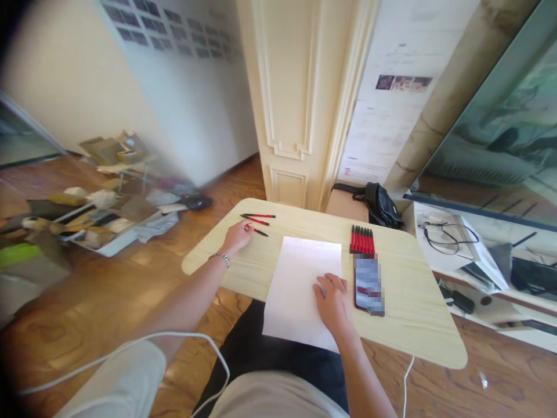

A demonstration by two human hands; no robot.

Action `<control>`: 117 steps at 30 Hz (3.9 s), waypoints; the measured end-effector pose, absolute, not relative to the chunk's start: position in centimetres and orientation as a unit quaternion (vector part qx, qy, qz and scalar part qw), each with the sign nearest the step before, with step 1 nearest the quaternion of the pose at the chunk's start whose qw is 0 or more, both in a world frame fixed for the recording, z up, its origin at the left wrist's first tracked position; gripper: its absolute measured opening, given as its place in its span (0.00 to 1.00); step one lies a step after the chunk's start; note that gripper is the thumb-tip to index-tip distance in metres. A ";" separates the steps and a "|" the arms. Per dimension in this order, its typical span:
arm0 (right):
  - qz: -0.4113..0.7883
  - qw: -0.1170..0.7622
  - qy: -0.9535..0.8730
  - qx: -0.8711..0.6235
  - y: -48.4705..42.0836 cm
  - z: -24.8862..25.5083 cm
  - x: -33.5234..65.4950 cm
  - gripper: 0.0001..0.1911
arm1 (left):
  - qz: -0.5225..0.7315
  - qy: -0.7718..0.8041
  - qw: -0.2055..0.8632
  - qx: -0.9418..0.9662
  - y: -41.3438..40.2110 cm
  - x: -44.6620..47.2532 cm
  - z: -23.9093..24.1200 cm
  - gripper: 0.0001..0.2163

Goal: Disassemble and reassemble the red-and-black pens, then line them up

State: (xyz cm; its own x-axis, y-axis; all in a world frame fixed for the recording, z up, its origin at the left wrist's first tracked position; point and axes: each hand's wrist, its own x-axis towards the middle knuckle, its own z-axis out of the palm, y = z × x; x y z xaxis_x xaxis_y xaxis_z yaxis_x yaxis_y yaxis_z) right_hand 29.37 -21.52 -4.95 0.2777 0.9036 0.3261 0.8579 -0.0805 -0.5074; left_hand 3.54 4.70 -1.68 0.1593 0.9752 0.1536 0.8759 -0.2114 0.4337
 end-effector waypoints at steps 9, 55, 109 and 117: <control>0.026 0.267 -0.577 -0.772 -21.2 -5.7 28.8 0.14 | 0.136 0.568 0.087 0.807 5.4 2.6 -1.1 0.09; 0.048 0.259 -0.574 -0.775 -20.7 -1.9 28.2 0.15 | 0.283 0.463 0.266 0.796 -15.3 11.1 -2.3 0.08; 0.428 0.660 -0.313 -0.532 -20.0 -0.6 22.5 0.19 | 0.408 0.339 0.745 0.404 -20.7 13.7 -2.5 0.15; 0.528 0.683 -0.254 -0.435 -20.7 -1.0 22.9 0.16 | 0.367 0.255 0.842 0.301 -21.1 13.3 -1.7 0.14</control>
State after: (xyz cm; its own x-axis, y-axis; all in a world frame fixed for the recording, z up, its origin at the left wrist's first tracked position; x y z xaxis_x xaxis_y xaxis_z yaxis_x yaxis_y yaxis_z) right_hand 22.86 -20.69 -1.03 0.3125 0.9432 -0.1128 -0.5012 0.0628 -0.8631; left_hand 13.34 -21.14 -1.73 0.6009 0.7717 -0.2080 -0.4649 0.5492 0.6944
